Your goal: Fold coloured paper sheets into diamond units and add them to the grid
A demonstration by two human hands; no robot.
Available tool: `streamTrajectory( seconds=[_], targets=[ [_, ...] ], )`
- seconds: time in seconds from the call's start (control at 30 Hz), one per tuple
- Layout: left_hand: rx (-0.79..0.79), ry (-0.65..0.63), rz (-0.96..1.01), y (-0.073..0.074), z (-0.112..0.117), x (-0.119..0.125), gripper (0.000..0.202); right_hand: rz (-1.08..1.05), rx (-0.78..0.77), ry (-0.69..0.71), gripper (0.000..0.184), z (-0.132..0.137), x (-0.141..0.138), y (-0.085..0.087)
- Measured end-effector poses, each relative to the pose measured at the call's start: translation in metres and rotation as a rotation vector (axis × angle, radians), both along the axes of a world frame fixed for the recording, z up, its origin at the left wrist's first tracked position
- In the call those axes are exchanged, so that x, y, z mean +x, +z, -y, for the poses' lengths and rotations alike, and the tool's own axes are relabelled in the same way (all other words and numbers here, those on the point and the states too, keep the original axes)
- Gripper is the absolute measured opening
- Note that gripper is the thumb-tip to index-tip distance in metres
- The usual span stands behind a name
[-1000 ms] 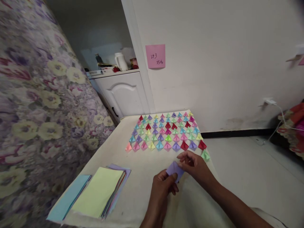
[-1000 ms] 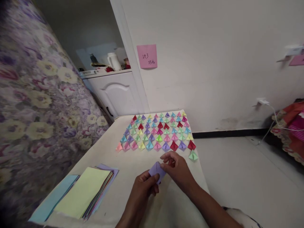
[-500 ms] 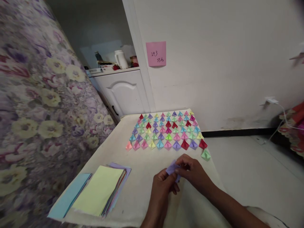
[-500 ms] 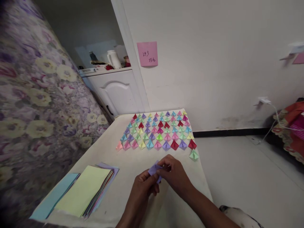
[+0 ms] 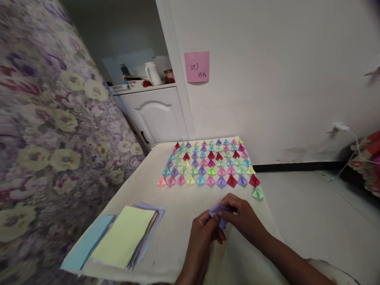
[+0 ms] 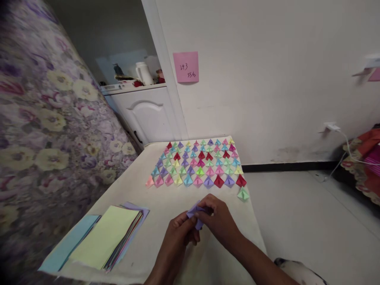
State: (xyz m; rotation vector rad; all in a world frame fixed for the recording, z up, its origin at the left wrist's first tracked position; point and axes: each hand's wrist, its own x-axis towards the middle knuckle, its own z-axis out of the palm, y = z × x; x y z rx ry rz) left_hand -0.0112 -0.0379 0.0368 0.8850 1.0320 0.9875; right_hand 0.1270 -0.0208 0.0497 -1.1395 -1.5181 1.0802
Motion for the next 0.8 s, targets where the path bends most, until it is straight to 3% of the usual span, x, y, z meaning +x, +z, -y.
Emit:
streamTrajectory(
  seconds=[0.3, 0.57, 0.8],
  targets=[
    [-0.026, 0.004, 0.108, 0.004, 0.0022, -0.0003, 0.031, 0.01, 0.067, -0.013, 0.01, 0.0007, -0.0013, -0.002],
    [-0.04, 0.031, 0.202, 0.0076, 0.0009, -0.0059, 0.027, 0.087, 0.245, 0.071, 0.026, 0.0053, 0.0, -0.0073],
    [-0.077, 0.052, 0.243, 0.0102, -0.0007, -0.0091, 0.037, 0.136, 0.302, 0.113, 0.031, 0.0069, 0.0023, -0.0037]
  ],
)
